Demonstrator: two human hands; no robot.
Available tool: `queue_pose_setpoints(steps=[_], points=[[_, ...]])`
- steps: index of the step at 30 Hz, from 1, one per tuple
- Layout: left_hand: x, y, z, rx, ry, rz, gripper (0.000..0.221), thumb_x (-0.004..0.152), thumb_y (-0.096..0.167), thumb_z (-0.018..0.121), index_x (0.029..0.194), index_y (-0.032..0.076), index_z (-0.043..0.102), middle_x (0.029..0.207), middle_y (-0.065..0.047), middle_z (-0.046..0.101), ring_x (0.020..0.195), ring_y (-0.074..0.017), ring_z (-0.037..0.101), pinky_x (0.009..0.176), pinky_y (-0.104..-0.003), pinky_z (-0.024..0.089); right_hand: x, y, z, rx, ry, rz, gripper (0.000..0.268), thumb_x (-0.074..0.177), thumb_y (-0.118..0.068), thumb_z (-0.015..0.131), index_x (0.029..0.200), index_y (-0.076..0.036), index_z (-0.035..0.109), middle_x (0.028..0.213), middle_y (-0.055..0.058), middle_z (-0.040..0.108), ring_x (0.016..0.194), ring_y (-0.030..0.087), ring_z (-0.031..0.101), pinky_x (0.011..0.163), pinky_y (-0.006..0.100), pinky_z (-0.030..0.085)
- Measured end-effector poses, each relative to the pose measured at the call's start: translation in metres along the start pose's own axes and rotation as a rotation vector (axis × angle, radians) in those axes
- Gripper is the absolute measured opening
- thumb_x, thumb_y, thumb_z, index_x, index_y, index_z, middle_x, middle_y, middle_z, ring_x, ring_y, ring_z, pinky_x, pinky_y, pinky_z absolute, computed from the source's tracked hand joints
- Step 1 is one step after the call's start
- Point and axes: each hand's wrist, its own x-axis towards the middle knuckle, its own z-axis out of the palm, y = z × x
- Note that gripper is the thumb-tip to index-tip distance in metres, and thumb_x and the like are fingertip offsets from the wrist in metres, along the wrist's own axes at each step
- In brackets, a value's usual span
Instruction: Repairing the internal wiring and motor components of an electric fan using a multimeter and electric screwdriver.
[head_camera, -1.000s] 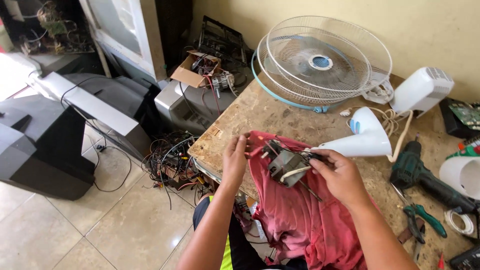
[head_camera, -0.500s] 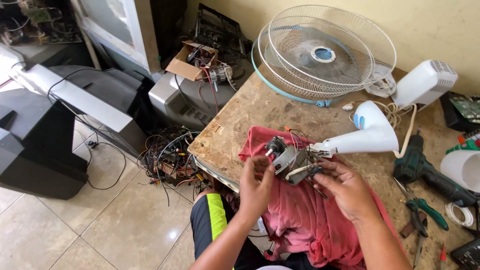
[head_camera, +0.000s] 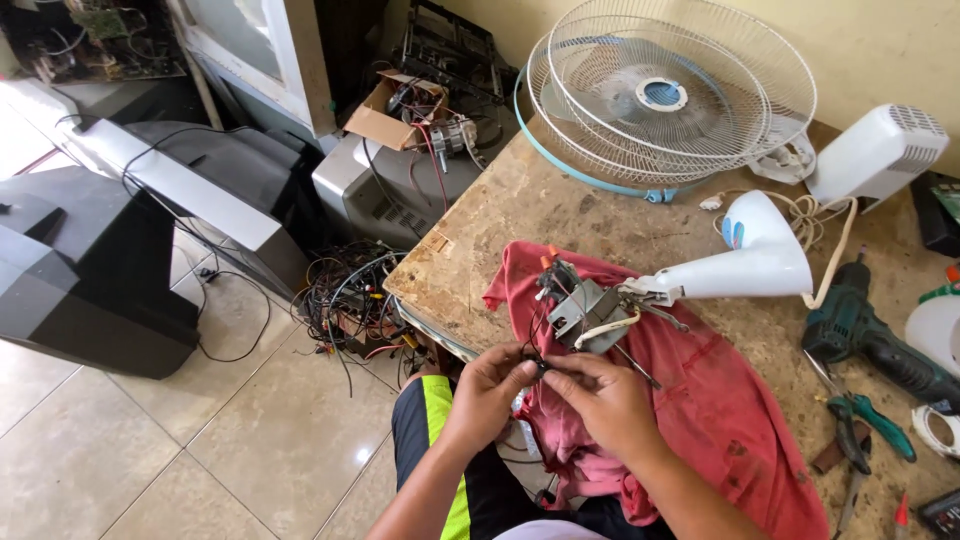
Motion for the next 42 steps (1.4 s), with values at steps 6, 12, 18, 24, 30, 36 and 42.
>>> queue_pose_setpoints(steps=[6,12,18,24,30,36,42], points=[[0.014,-0.005,-0.021,-0.094,0.082,0.127,0.029,0.1,0.005,0.062,0.125,-0.009,0.066,0.113,-0.015,0.064,0.088,-0.0233,0.073,0.075,-0.04,0.068,0.03,-0.016,-0.033,0.073,0.322,-0.352,0.03,0.09,-0.015,0.08,0.114,0.001,0.071,0.09,0.016,0.074,0.081,0.022,0.071,0.071,0.034,0.061],[0.026,0.017,-0.027,0.19,0.08,0.097,0.041,0.089,0.008,0.079,0.128,0.002,0.068,0.103,-0.011,0.065,0.085,-0.0187,0.071,0.071,-0.031,0.067,0.079,-0.044,-0.048,0.293,-0.122,-0.052,0.09,0.087,-0.016,0.079,0.159,0.002,0.027,0.111,0.018,0.07,0.093,0.02,0.069,0.072,0.027,0.055],[0.046,0.007,-0.022,0.192,0.292,0.004,0.047,0.076,0.021,0.094,0.113,0.003,0.072,0.094,-0.012,0.074,0.075,-0.0163,0.073,0.065,-0.028,0.061,0.072,-0.057,-0.049,0.54,-0.127,-0.004,0.061,0.085,0.002,0.074,0.143,-0.002,0.055,0.095,0.005,0.066,0.074,0.012,0.068,0.063,0.02,0.056],[0.059,0.008,-0.012,0.239,0.303,0.06,0.032,0.088,0.004,0.078,0.12,0.002,0.074,0.106,-0.02,0.075,0.093,-0.027,0.077,0.078,-0.036,0.063,0.061,0.007,-0.066,0.471,-0.07,-0.052,0.047,0.087,0.002,0.073,0.133,0.005,0.064,0.089,0.014,0.067,0.066,0.018,0.064,0.067,0.032,0.059],[0.075,-0.001,-0.01,0.237,0.3,0.053,0.034,0.086,0.007,0.08,0.119,0.004,0.072,0.103,-0.016,0.076,0.09,-0.0238,0.078,0.076,-0.033,0.063,0.024,0.012,-0.072,0.36,-0.091,-0.201,0.048,0.075,0.008,0.082,0.122,0.005,0.073,0.085,0.017,0.074,0.081,0.022,0.07,0.076,0.035,0.061],[0.033,0.049,0.005,0.198,0.24,-0.213,0.026,0.094,0.007,0.072,0.119,0.008,0.074,0.097,-0.005,0.078,0.078,-0.0121,0.069,0.07,-0.019,0.059,-0.009,-0.006,-0.05,0.122,0.336,-0.521,0.054,0.091,0.003,0.069,0.141,-0.001,0.047,0.119,0.013,0.06,0.109,0.021,0.063,0.101,0.028,0.059],[0.02,0.003,0.001,-0.148,0.122,-0.065,0.024,0.087,0.002,0.077,0.111,0.004,0.076,0.101,-0.007,0.076,0.092,-0.0149,0.072,0.088,-0.029,0.064,-0.012,-0.031,-0.013,0.215,0.042,0.273,0.03,0.096,-0.007,0.065,0.124,-0.002,0.074,0.09,0.017,0.078,0.079,0.023,0.076,0.066,0.031,0.067]])
